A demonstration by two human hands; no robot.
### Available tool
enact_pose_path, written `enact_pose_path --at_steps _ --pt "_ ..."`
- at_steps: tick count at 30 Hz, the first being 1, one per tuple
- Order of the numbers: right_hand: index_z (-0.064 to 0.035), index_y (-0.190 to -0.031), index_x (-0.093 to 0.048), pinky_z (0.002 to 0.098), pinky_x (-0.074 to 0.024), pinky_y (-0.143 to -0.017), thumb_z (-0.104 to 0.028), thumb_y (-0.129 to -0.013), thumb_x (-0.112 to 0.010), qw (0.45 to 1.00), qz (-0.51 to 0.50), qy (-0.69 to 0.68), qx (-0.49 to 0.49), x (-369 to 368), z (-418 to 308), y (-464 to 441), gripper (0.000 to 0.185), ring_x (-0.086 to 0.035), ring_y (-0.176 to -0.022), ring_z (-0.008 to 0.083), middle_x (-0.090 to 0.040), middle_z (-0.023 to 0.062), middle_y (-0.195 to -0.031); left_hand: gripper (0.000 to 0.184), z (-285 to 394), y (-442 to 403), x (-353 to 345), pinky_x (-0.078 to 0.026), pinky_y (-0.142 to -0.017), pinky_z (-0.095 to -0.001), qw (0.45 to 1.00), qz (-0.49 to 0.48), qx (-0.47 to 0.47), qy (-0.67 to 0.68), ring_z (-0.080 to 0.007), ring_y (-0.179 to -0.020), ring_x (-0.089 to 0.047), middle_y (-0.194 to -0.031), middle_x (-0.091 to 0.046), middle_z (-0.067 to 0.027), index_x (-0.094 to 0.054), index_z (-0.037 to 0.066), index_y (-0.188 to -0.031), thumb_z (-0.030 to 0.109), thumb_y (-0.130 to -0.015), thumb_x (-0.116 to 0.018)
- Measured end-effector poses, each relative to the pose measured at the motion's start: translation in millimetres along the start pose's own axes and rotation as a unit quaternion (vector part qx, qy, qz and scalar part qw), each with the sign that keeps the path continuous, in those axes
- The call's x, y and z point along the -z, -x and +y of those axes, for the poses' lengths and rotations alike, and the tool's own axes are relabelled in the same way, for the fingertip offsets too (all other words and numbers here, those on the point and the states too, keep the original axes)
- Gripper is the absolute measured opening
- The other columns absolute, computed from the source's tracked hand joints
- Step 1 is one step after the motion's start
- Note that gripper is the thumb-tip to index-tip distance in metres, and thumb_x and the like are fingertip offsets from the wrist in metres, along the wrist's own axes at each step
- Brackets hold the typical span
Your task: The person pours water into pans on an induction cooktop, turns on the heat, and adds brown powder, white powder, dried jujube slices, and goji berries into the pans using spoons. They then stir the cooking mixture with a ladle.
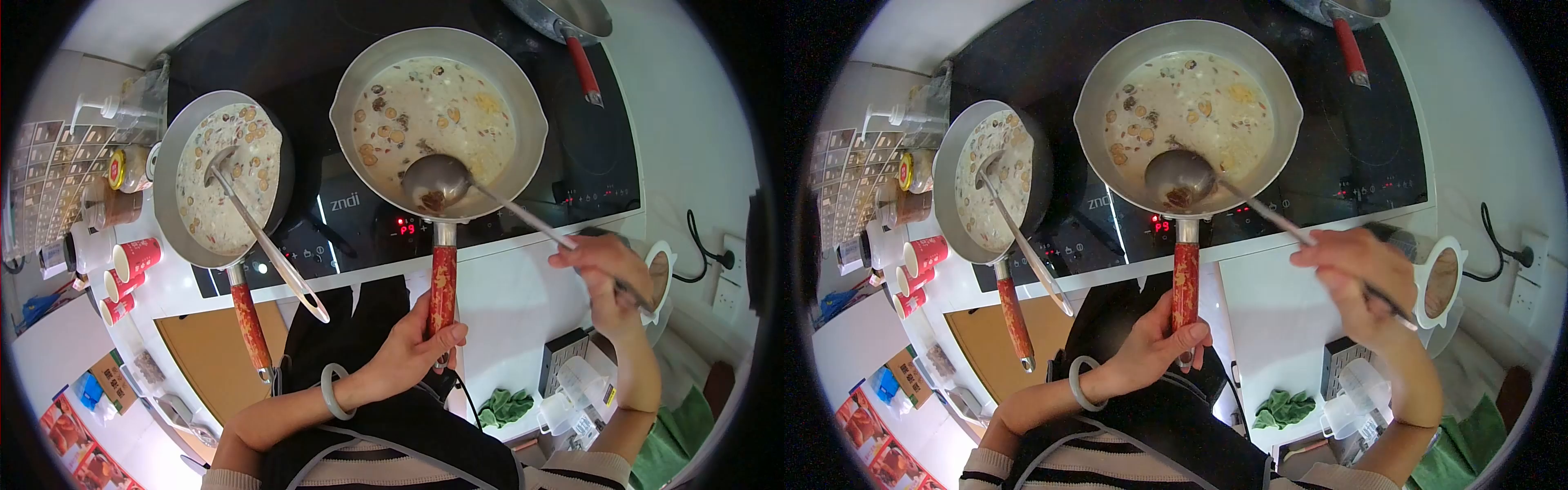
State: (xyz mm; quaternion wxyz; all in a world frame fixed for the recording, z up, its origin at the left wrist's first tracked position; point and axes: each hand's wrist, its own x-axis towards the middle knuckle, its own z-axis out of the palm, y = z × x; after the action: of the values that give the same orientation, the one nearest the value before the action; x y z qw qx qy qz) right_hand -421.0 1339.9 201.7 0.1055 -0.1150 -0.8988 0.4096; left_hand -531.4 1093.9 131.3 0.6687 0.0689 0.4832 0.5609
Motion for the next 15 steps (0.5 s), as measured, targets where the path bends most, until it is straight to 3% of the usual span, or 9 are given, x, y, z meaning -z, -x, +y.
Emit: enact_pose_path --at_steps 3,6,9,15 --pt "-0.0034 -0.098 -0.064 0.039 -0.0529 -0.073 -0.011 -0.082 -0.064 0.998 0.05 -0.047 -0.006 -2 8 0 0.018 -0.066 -0.083 0.03 -0.068 0.0109 -0.086 0.054 1 1 0 -0.046 -0.059 -0.0223 1.0 -0.003 -0.002 -0.006 -0.0105 -0.067 -0.059 -0.089 -0.058 -0.0062 -0.029 0.001 -0.134 0.03 -0.096 -0.054" --pt "-0.0018 -0.096 -0.063 0.0398 -0.0533 -0.078 -0.008 -0.078 -0.067 0.987 -0.007 0.121 0.108 0 1 -8 0.02 -0.066 -0.083 0.0294 -0.067 0.0116 -0.088 0.051 3 1 1 -0.046 -0.06 -0.0223 1.0 -0.006 0.002 -0.007 -0.0111 -0.068 -0.06 -0.09 -0.059 -0.0063 -0.031 0.002 -0.131 0.03 -0.096 -0.054" --pt "-0.0006 -0.098 -0.062 0.0438 -0.0536 -0.083 -0.008 -0.078 -0.069 0.971 -0.042 0.133 0.194 -11 5 -13 0.023 -0.066 -0.085 0.0286 -0.065 0.0161 -0.097 0.055 3 1 0 -0.045 -0.058 -0.022 1.0 -0.002 0.003 -0.003 -0.0099 -0.066 -0.056 -0.089 -0.056 -0.0056 -0.029 0.001 -0.134 0.03 -0.095 -0.056" --pt "-0.0022 -0.095 -0.063 0.0407 -0.0524 -0.086 -0.011 -0.068 -0.074 0.948 -0.045 0.17 0.267 -27 3 -12 0.03 -0.065 -0.075 0.0222 -0.064 0.0139 -0.089 0.053 5 1 0 -0.045 -0.059 -0.022 1.0 0.0 0.013 0.0 -0.0103 -0.068 -0.058 -0.089 -0.058 -0.0059 -0.03 0.002 -0.132 0.031 -0.095 -0.055"
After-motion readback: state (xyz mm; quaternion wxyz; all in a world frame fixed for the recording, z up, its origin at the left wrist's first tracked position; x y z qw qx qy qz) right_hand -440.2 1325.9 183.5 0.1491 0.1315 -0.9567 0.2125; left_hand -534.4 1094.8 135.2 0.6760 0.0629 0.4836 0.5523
